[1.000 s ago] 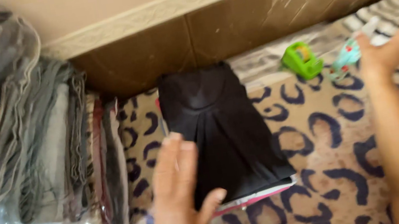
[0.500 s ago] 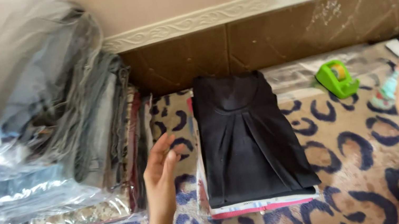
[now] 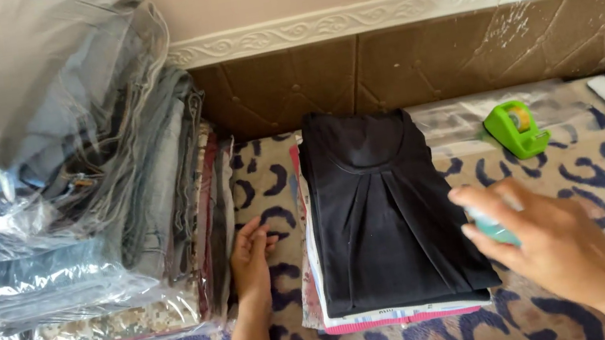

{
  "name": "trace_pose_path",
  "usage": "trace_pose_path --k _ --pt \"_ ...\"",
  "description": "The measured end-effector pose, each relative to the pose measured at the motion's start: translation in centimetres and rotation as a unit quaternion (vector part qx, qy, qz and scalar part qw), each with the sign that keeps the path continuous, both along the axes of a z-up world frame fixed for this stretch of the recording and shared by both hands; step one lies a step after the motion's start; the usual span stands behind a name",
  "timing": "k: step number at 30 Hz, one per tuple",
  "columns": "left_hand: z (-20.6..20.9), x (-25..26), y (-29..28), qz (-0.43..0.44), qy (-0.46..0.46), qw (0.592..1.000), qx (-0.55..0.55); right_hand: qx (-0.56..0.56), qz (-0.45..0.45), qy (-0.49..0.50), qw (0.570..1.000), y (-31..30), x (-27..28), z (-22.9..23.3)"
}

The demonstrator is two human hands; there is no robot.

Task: Spraying folded clothes with a liquid and stacking them

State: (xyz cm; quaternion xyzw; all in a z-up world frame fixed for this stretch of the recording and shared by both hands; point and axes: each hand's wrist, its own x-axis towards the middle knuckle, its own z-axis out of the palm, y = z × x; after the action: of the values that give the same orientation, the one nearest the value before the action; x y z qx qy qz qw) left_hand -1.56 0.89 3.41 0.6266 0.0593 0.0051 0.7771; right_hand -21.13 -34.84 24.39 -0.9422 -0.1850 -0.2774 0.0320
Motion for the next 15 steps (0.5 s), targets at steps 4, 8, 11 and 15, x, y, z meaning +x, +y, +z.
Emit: trace_pose_path --k 4,8,11,15 --pt "-0.3 0.1 0.1 -0.004 0.011 1.0 -0.013 0.027 0.027 0.011 0.999 0.4 0.6 -0.3" --pt "-0.8 0.3 0.1 -0.004 0.014 1.0 -0.007 0.096 0.059 0.029 0.993 -3.5 1.7 -1.7" --pt "-2.3 0.8 0.3 0.002 -0.025 1.0 -0.012 0.15 -0.019 0.024 0.988 -5.8 2.1 -0.5" --pt "-2.7 0.8 0.2 0.003 -0.038 0.999 0.01 0.309 -0.21 -0.069 0.925 -10.8 3.3 -0.4"
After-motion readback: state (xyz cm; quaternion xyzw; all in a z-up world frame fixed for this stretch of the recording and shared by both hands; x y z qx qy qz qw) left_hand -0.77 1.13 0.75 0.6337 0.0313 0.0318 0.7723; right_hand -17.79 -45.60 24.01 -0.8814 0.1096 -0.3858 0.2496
